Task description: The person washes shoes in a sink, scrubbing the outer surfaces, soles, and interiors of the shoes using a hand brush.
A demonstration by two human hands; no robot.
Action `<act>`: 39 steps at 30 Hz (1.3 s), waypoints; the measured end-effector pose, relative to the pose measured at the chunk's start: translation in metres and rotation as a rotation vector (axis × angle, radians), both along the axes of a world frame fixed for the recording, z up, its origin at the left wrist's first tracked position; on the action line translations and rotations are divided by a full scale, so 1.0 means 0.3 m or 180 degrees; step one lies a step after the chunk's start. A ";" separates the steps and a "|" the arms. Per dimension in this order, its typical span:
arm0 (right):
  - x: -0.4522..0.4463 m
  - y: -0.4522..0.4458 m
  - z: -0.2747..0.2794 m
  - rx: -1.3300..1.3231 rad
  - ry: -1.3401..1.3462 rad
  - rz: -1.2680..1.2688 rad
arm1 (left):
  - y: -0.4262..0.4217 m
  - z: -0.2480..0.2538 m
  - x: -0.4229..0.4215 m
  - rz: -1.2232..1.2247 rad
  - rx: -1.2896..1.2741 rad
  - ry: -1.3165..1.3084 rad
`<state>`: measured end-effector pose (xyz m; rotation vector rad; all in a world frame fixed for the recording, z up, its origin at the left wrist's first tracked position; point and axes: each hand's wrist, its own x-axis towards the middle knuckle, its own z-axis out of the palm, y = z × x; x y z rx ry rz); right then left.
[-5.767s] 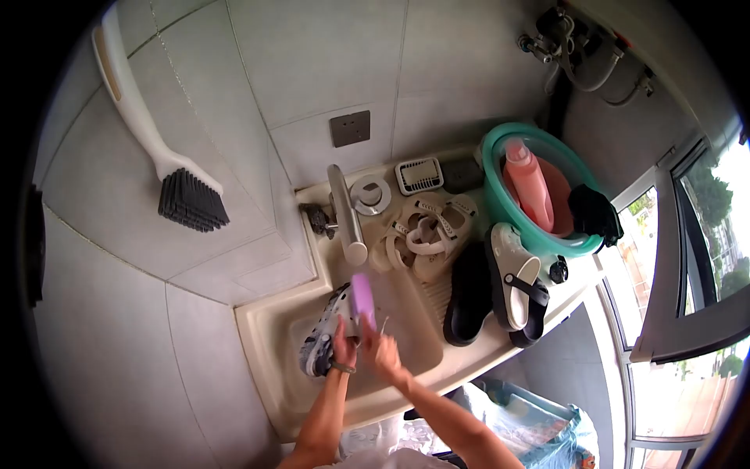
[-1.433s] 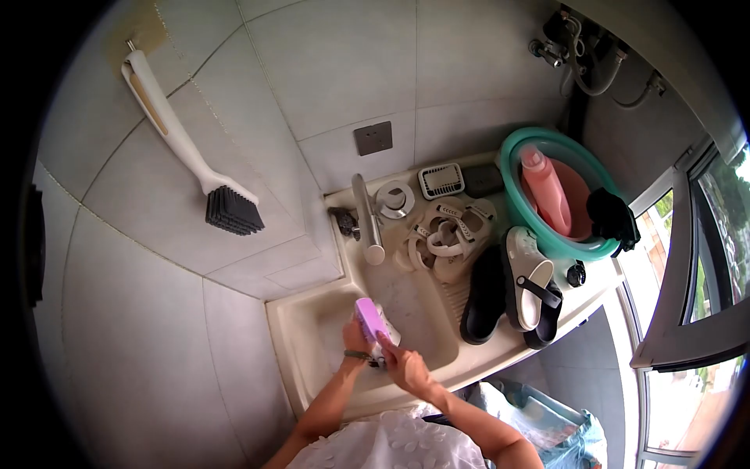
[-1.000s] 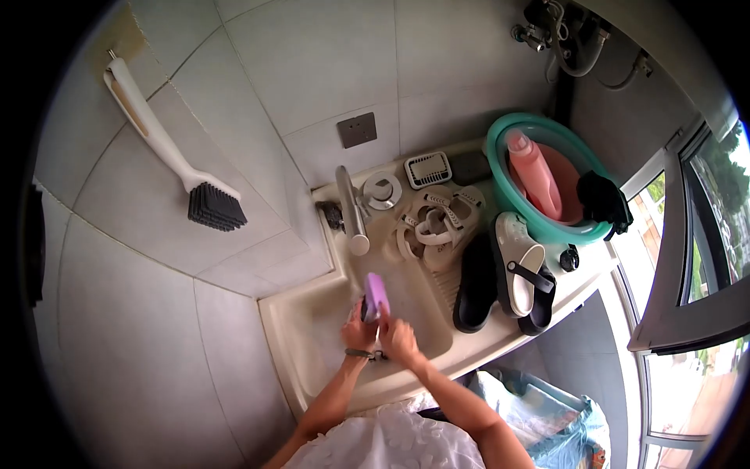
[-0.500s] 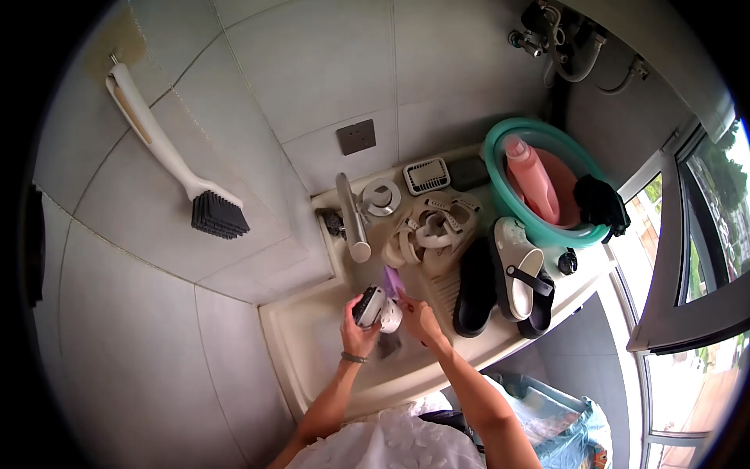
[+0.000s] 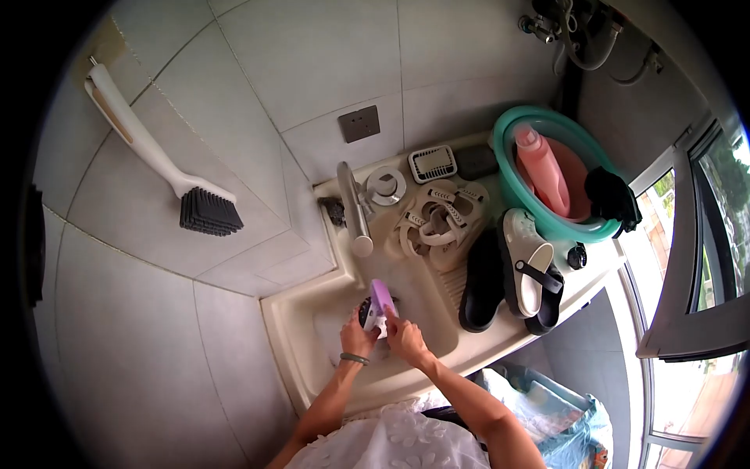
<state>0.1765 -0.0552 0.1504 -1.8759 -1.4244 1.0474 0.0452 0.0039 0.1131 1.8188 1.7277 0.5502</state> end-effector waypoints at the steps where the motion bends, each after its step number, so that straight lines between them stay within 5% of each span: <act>1: 0.009 0.020 0.017 -0.0100 0.0116 0.0028 | -0.002 0.003 -0.016 0.0060 -0.0072 0.0088; 5: -0.074 -0.082 0.090 0.0396 0.0261 0.0150 | -0.001 -0.036 -0.089 -0.0259 -0.0331 0.0076; 11: -0.033 0.087 -0.191 -0.0662 0.0002 0.0070 | -0.038 -0.055 -0.151 -0.0234 -0.0088 0.0264; 13: -0.066 0.022 -0.216 0.0078 -0.0224 0.0269 | -0.043 -0.074 -0.173 -0.0342 -0.0093 0.0160; 15: -0.098 -0.037 -0.072 -0.0035 0.0053 0.0384 | -0.071 -0.118 -0.183 -0.0335 -0.0248 0.0296; 21: -0.051 0.057 -0.365 -0.0014 -0.0600 0.0046 | -0.119 -0.077 -0.162 -0.0345 -0.0234 0.0052; 23: -0.115 -0.011 -0.317 0.0578 -0.0765 0.0107 | -0.105 -0.091 -0.171 -0.0330 -0.0282 0.0016; 25: -0.129 -0.048 -0.105 -0.0083 -0.0362 0.0393 | -0.112 -0.131 -0.170 -0.0250 -0.0378 0.0054; 31: -0.033 0.068 -0.282 -0.0458 -0.0756 -0.0129 | -0.160 -0.126 -0.143 -0.0380 -0.0329 0.0195; 33: -0.067 0.036 -0.312 -0.0509 -0.0832 0.0278 | -0.153 -0.138 -0.155 -0.0297 -0.0344 0.0087; 35: -0.115 -0.042 -0.119 -0.0344 -0.0364 0.0288 | -0.139 -0.130 -0.147 -0.0111 -0.0732 -0.0055; 39: -0.013 0.053 -0.319 -0.0417 -0.0780 -0.0045 | -0.176 -0.146 -0.137 -0.0289 -0.0517 0.0162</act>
